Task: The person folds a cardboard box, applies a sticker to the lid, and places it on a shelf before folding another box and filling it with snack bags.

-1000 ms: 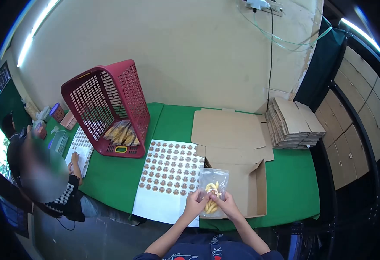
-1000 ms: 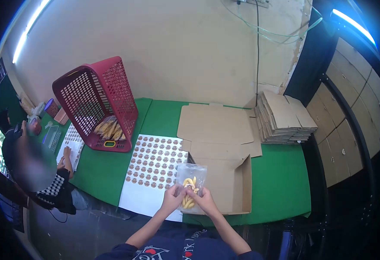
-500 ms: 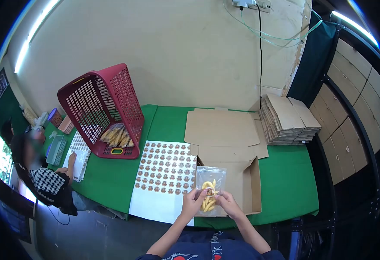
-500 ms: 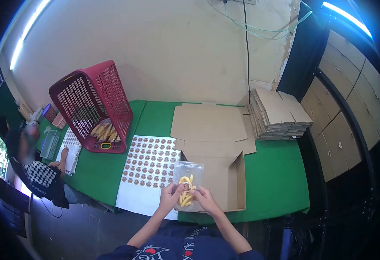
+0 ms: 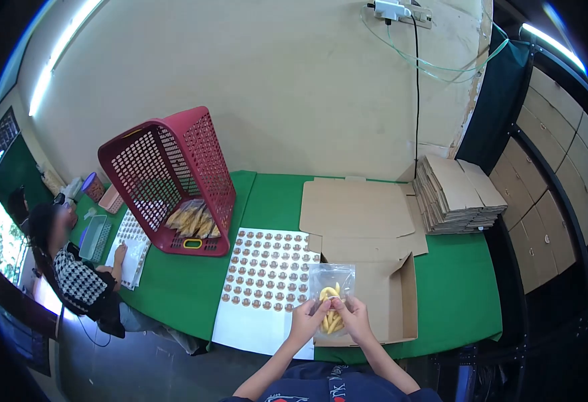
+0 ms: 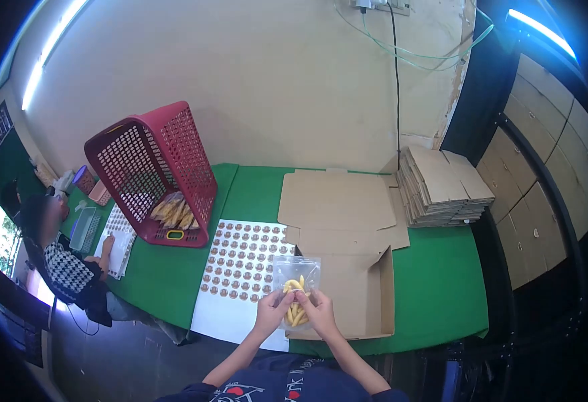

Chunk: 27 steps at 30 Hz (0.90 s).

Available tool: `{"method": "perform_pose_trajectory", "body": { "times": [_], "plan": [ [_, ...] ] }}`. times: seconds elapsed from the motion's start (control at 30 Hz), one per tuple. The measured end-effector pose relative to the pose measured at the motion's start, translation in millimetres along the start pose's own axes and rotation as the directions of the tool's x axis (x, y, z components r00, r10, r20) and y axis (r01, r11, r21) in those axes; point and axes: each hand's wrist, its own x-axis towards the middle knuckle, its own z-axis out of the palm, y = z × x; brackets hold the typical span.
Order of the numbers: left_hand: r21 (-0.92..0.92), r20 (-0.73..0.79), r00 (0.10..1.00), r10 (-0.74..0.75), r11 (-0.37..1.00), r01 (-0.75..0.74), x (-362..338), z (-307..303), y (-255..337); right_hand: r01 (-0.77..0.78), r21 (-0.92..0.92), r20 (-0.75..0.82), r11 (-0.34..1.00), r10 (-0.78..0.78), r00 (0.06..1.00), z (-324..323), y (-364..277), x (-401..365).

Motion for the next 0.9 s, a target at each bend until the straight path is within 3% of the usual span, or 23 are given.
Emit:
{"method": "perform_pose_trajectory", "body": {
  "times": [0.03, 0.1, 0.13, 0.23, 0.33, 0.5, 0.6, 0.7, 0.8, 0.9],
  "plan": [
    [0.015, 0.015, 1.0, -0.008, 1.0, 0.008, 0.1, -2.0, 0.8, -0.017, 0.058, -0.004, 0.998, 0.017, 1.0, -0.3, 1.9, 1.4],
    [-0.135, 0.028, 1.0, -0.007, 0.991, 0.01, 1.9, -4.2, 10.5, -0.049, 0.174, -0.007, 0.984, 0.051, 0.999, -0.9, 4.7, 5.2],
    [-0.21, 0.035, 0.999, -0.005, 0.978, 0.012, 5.1, -5.1, 13.1, -0.042, 0.136, -0.012, 0.99, 0.044, 0.999, -0.8, 5.0, 7.5],
    [0.02, 0.081, 0.997, -0.015, 1.0, 0.014, 18.0, -17.0, -1.4, -0.029, 0.058, -0.027, 0.998, 0.031, 0.999, 1.3, 2.0, 13.4],
    [0.036, 0.012, 0.997, 0.074, 0.997, -0.075, 26.3, -19.6, 20.0, -0.018, 0.044, -0.039, 0.999, 0.019, 0.999, 6.8, -4.6, 20.0],
    [-0.094, -0.055, 0.99, 0.128, 0.987, -0.133, 34.6, -14.9, 23.1, -0.001, -0.112, -0.064, 0.994, -0.006, 0.998, 20.2, -12.3, 32.4],
    [-0.103, -0.038, 0.994, 0.104, 0.989, -0.108, 38.0, -22.3, 13.4, 0.016, 0.033, -0.099, 0.999, -0.012, 0.995, 27.7, -7.6, 33.5],
    [-0.194, -0.022, 0.998, 0.063, 0.979, -0.066, 33.5, -24.7, 16.6, -0.088, 0.236, -0.084, 0.968, 0.11, 0.99, 25.2, -0.4, 36.6],
    [-0.133, 0.026, 0.998, 0.062, 0.989, -0.058, 41.3, -32.9, 26.0, -0.034, 0.079, -0.089, 0.996, 0.041, 0.995, 25.6, -2.4, 39.9],
    [-0.055, 0.085, 0.996, 0.032, 0.998, -0.028, 54.9, -38.7, 7.2, -0.05, 0.046, -0.085, 0.998, 0.054, 0.995, 24.6, -6.9, 46.5]
  ]
}}
